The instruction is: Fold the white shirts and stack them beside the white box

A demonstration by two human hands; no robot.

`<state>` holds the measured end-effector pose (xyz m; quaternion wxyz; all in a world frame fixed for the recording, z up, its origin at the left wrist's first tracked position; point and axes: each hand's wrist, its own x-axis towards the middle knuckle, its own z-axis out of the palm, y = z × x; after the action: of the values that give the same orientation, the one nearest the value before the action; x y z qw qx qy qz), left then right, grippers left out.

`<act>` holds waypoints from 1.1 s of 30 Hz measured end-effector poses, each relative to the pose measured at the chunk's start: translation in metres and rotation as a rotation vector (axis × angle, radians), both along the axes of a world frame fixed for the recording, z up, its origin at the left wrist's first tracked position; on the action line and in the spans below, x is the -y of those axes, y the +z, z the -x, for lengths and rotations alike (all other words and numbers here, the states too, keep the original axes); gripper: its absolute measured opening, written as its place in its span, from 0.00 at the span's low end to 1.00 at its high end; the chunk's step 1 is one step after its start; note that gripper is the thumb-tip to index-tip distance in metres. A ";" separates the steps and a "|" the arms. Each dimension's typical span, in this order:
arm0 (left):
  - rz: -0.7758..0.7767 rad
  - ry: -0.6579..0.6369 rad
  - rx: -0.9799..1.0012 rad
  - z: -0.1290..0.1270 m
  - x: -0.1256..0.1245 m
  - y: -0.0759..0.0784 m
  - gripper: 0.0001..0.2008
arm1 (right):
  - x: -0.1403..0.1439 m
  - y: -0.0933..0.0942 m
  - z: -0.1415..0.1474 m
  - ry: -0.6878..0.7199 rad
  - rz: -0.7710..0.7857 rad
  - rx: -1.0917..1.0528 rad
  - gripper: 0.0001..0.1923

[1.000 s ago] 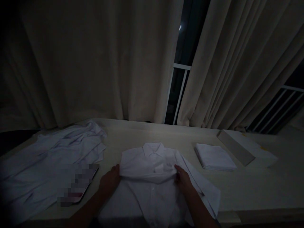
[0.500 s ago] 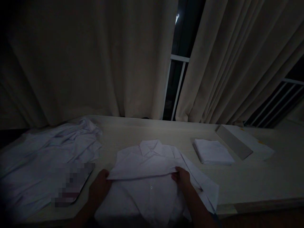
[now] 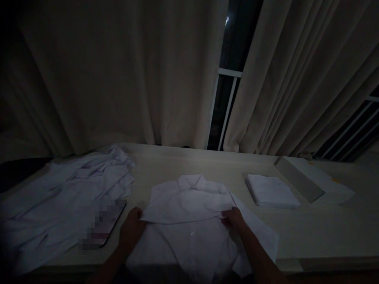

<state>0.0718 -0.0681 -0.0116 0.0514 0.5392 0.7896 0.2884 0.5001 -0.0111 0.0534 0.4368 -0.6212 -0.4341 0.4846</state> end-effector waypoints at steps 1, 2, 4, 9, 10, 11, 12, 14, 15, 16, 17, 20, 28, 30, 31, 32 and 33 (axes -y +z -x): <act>0.007 -0.032 0.016 0.000 0.001 0.001 0.06 | 0.000 -0.004 -0.001 -0.003 0.008 0.063 0.13; 0.013 -0.068 0.028 0.000 0.001 0.002 0.07 | 0.000 -0.007 -0.003 -0.010 0.012 0.128 0.13; 0.033 -0.116 0.047 0.001 0.003 0.002 0.08 | -0.004 -0.012 -0.009 -0.026 0.003 0.253 0.17; 0.012 -0.168 -0.044 0.006 0.005 -0.005 0.12 | 0.003 -0.036 -0.038 -0.005 -0.134 0.593 0.25; 0.008 -0.178 -0.081 0.007 0.004 -0.006 0.13 | 0.009 -0.046 -0.045 0.049 -0.175 0.732 0.26; 0.013 -0.183 -0.114 0.007 0.003 -0.007 0.14 | 0.015 -0.058 -0.053 0.115 -0.207 0.899 0.28; 0.024 -0.189 -0.140 0.007 0.001 -0.007 0.15 | 0.021 -0.070 -0.061 0.156 -0.209 1.053 0.29; 0.051 -0.194 -0.165 0.006 -0.006 -0.005 0.15 | 0.031 -0.091 -0.076 0.176 -0.157 1.272 0.32; 0.059 -0.195 -0.167 0.005 -0.010 -0.002 0.15 | 0.034 -0.100 -0.083 0.172 -0.127 1.340 0.33; 0.060 -0.195 -0.164 0.003 -0.016 0.000 0.14 | 0.036 -0.106 -0.090 0.173 -0.103 1.389 0.33; 0.058 -0.193 -0.158 0.001 -0.021 0.002 0.13 | 0.036 -0.109 -0.096 0.179 -0.089 1.423 0.33; 0.046 -0.186 -0.139 -0.005 -0.035 0.006 0.09 | 0.031 -0.102 -0.109 0.212 -0.059 1.479 0.32; 0.003 -0.154 -0.051 -0.008 -0.037 0.000 0.05 | -0.030 -0.001 -0.019 0.259 -0.309 1.395 0.21; -0.004 -0.149 -0.034 -0.006 -0.034 -0.001 0.05 | -0.051 0.016 0.042 0.389 -0.440 1.139 0.20; -0.009 -0.151 -0.028 -0.006 -0.033 -0.001 0.06 | -0.061 0.020 0.075 0.461 -0.458 1.008 0.19; -0.015 -0.158 -0.024 -0.005 -0.032 -0.001 0.06 | -0.072 0.021 0.107 0.517 -0.431 0.895 0.18; -0.023 -0.167 -0.021 -0.004 -0.032 -0.001 0.07 | -0.082 0.019 0.137 0.555 -0.429 0.856 0.19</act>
<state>0.0760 -0.0364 -0.0125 0.0609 0.6067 0.7390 0.2863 0.3635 0.0714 0.0729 0.1941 -0.5222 -0.8093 0.1862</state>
